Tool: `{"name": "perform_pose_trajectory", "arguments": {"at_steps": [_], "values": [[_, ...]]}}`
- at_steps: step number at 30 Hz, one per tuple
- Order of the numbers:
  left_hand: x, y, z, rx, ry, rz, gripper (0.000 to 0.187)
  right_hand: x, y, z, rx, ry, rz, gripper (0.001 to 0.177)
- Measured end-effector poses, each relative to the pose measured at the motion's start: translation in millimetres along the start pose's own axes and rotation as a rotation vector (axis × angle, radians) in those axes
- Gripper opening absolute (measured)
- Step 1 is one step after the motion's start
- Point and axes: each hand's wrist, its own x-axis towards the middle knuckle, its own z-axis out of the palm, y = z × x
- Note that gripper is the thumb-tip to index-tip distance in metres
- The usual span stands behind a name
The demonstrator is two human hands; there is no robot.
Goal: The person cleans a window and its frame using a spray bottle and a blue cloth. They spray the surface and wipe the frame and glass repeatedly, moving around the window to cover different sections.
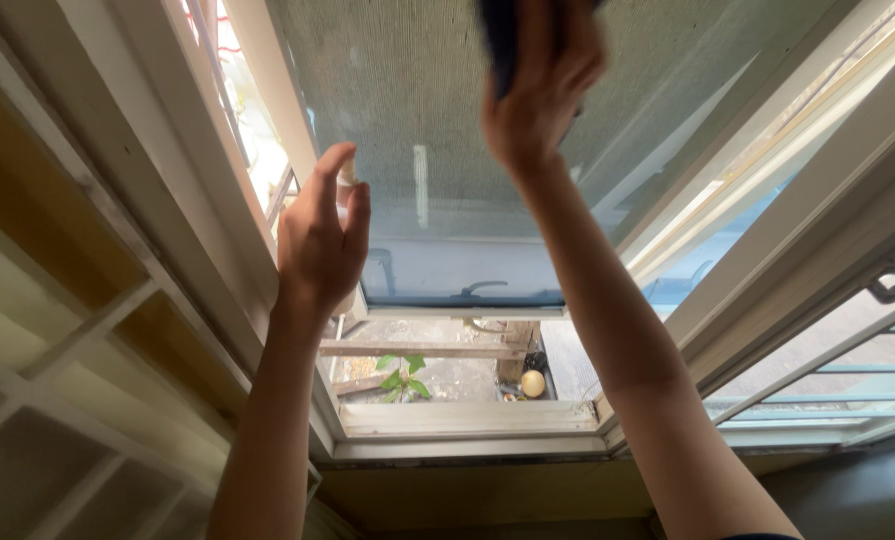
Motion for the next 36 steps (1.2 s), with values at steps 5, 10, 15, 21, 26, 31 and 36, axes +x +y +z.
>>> {"name": "perform_pose_trajectory", "arguments": {"at_steps": [5,10,15,21,26,31,36], "values": [[-4,2,-2,-0.007,-0.034,-0.050,0.038,-93,-4,-33,-0.002,-0.242,-0.423,0.069],[0,0,0,-0.003,-0.111,-0.148,0.040,-102,70,-71,-0.070,-0.344,-0.332,0.066],[-1,4,-3,-0.006,-0.015,-0.005,0.038,4,64,-31,-0.023,0.072,-0.003,0.053],[2,7,-6,-0.037,-0.008,-0.054,0.036,13,-44,23,-0.091,-0.155,0.026,0.058],[0,11,-11,-0.050,0.020,-0.043,0.036,-69,-84,3,0.074,-0.284,-0.438,0.069],[0,8,-12,-0.056,0.007,-0.004,0.036,-96,-20,-20,0.127,-0.218,-0.566,0.070],[-2,5,-11,-0.056,-0.008,-0.044,0.036,-23,14,-3,-0.081,-0.171,-0.175,0.065]]}}
